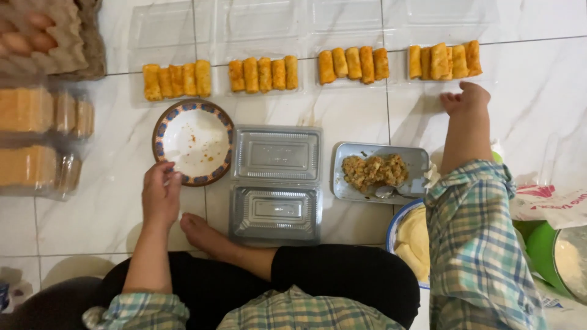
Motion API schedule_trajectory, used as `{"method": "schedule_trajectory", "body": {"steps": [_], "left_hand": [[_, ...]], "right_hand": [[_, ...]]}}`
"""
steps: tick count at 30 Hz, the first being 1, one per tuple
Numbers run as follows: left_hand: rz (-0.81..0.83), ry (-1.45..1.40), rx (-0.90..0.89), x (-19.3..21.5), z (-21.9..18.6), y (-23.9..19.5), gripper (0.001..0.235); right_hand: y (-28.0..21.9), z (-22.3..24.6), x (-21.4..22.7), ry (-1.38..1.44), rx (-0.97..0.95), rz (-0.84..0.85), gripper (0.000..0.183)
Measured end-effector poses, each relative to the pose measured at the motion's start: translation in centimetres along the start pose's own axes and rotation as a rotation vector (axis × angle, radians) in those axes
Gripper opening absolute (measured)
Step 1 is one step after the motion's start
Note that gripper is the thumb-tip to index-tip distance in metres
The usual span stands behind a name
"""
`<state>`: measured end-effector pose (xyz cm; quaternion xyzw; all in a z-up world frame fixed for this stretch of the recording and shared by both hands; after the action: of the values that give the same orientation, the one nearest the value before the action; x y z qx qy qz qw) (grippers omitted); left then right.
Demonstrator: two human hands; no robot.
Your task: Packing fried spring rolls into plastic containers and then preparing more rolls by hand using dough and filling on a plate.
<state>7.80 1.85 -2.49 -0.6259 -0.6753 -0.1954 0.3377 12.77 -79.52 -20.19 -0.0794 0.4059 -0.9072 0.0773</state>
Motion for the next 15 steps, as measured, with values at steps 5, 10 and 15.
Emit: {"method": "schedule_trajectory", "body": {"steps": [5, 10, 15], "left_hand": [[0.038, -0.023, 0.011, -0.6, -2.0, -1.0, 0.032], [0.124, -0.018, 0.028, -1.9, -3.6, -2.5, 0.03], [0.194, 0.018, -0.15, -3.0, -3.9, -3.5, 0.027]], "right_hand": [[5.0, -4.3, 1.9, -0.081, 0.2, 0.12, 0.06], [-11.0, -12.2, 0.9, -0.171, 0.36, 0.499, 0.06], [-30.9, -16.4, 2.5, -0.302, 0.385, 0.819, 0.035]]}}
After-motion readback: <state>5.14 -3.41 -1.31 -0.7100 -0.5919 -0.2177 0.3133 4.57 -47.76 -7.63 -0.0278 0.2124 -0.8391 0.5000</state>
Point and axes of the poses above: each hand's wrist, its own y-axis towards the middle knuckle, its own x-axis out of the back of the hand, z = x × y, the point moved 8 cm from there along y, towards the middle knuckle, and after that the axes turned 2 degrees about x, right-handed, at the moved point
